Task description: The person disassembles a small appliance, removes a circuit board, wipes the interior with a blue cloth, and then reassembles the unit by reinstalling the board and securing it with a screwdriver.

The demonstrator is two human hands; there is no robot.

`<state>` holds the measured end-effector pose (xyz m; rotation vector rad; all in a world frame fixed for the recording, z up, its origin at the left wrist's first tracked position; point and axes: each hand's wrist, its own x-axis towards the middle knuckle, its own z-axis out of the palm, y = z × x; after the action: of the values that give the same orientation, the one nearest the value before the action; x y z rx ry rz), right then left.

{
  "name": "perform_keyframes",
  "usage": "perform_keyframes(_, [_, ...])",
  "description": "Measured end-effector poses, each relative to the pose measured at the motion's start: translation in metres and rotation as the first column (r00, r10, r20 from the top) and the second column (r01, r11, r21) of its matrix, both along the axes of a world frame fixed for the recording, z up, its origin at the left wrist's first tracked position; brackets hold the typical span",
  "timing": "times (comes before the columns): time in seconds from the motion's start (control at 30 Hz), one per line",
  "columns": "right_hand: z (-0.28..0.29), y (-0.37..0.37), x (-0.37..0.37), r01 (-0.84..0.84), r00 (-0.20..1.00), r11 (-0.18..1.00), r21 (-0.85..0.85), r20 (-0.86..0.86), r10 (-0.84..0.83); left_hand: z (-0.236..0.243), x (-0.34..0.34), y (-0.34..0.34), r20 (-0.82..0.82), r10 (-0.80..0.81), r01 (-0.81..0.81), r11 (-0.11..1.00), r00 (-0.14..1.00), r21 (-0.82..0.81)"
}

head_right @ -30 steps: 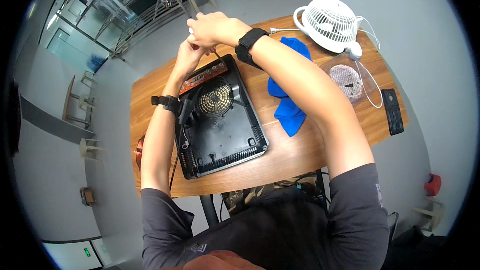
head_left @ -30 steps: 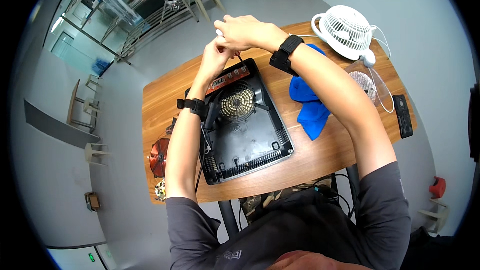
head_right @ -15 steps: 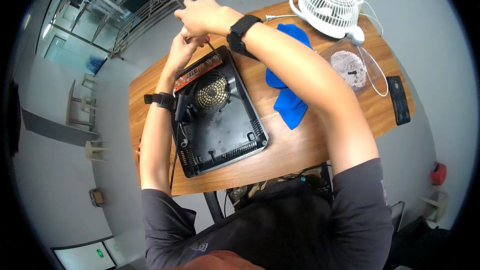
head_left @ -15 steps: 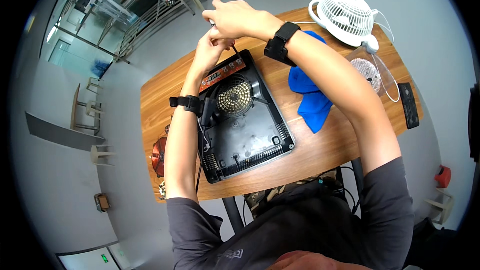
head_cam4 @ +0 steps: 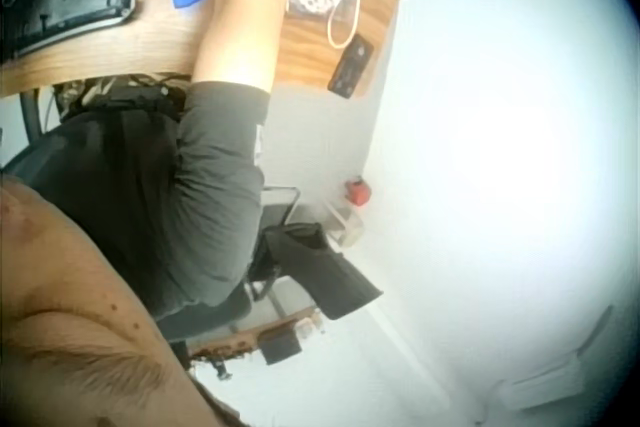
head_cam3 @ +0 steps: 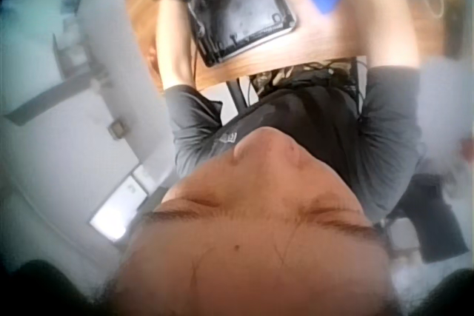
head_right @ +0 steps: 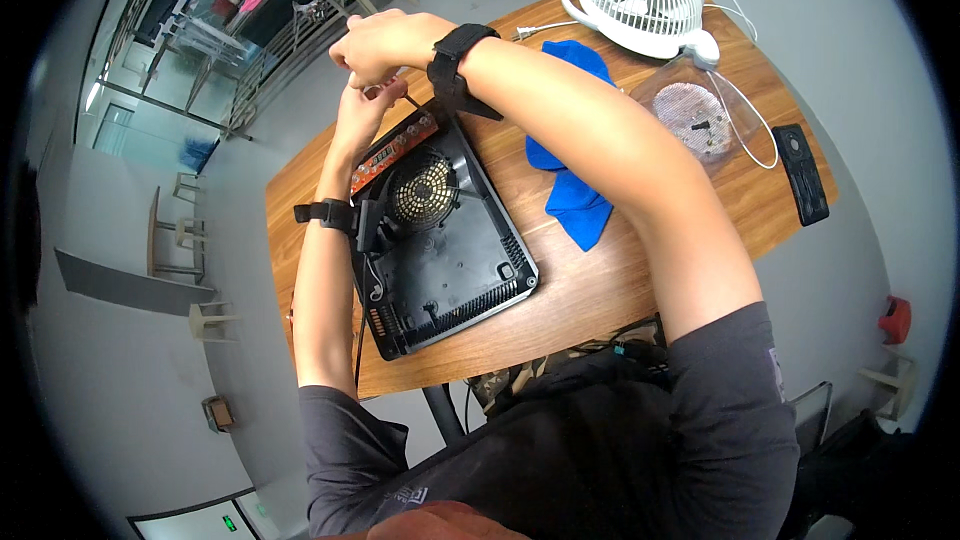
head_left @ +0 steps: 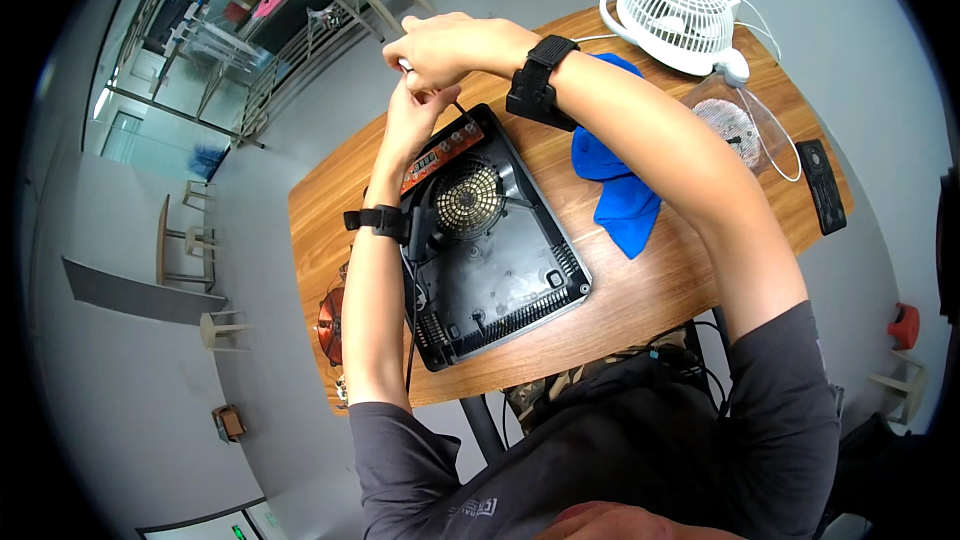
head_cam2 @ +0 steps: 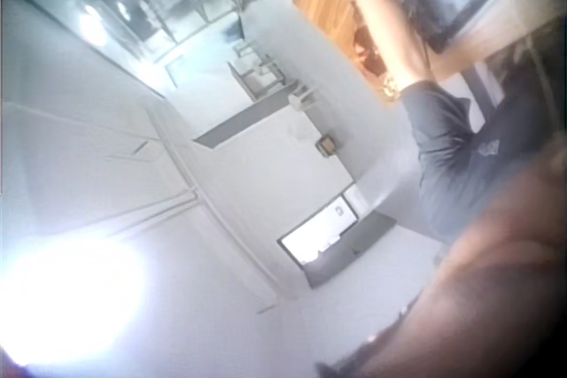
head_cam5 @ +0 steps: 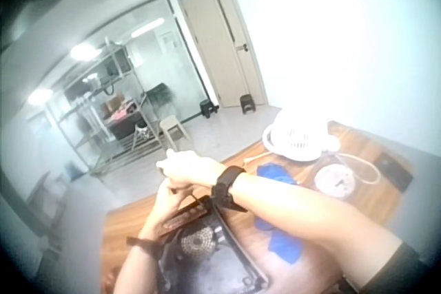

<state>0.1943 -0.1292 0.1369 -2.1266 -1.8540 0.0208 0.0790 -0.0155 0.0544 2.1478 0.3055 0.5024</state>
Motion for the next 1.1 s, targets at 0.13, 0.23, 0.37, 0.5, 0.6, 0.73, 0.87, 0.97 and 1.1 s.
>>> perform_keyframes(0.13, [0.006,-0.003,0.001,-0.021,0.999,1.000,-0.006,-0.036,0.021,-0.006,-0.005,0.008,0.028,-0.053,0.056,0.992,0.998,-0.111])
perform_keyframes(0.23, [-0.003,-0.002,0.001,0.056,0.996,0.987,0.152,0.057,-0.065,-0.002,0.003,0.001,0.010,-0.011,0.012,0.998,1.000,-0.054])
perform_keyframes(0.37, [0.004,0.000,-0.003,0.097,0.982,0.984,0.151,0.149,-0.120,-0.007,0.006,-0.004,0.025,0.154,-0.155,0.985,0.988,0.074])
perform_keyframes(0.5, [0.007,-0.002,-0.003,0.077,0.996,0.993,0.087,0.045,-0.082,-0.009,0.007,-0.008,0.075,0.106,-0.112,0.991,0.992,0.078])
perform_keyframes(0.6, [0.011,-0.008,-0.002,0.080,0.996,0.997,0.018,-0.037,-0.079,-0.011,0.004,-0.002,0.083,0.064,-0.056,0.994,0.995,-0.096])
perform_keyframes(0.73, [0.002,-0.008,0.001,0.066,0.993,0.993,0.100,-0.106,-0.055,-0.005,0.001,-0.001,-0.009,0.058,-0.058,0.998,0.998,-0.019])
perform_keyframes(0.87, [-0.003,-0.003,-0.007,0.141,0.989,0.946,0.291,0.003,-0.148,-0.011,0.001,-0.006,0.092,0.158,-0.168,0.979,0.983,0.112])
perform_keyframes(0.97, [-0.004,0.001,0.001,0.089,0.996,0.990,0.111,-0.007,-0.089,-0.011,0.003,-0.007,0.051,0.091,-0.095,0.992,0.995,0.082])
perform_keyframes(1.1, [-0.011,0.000,0.005,0.104,0.993,0.981,0.162,-0.064,-0.094,-0.009,0.000,-0.013,0.097,0.103,-0.101,0.994,0.990,-0.027])
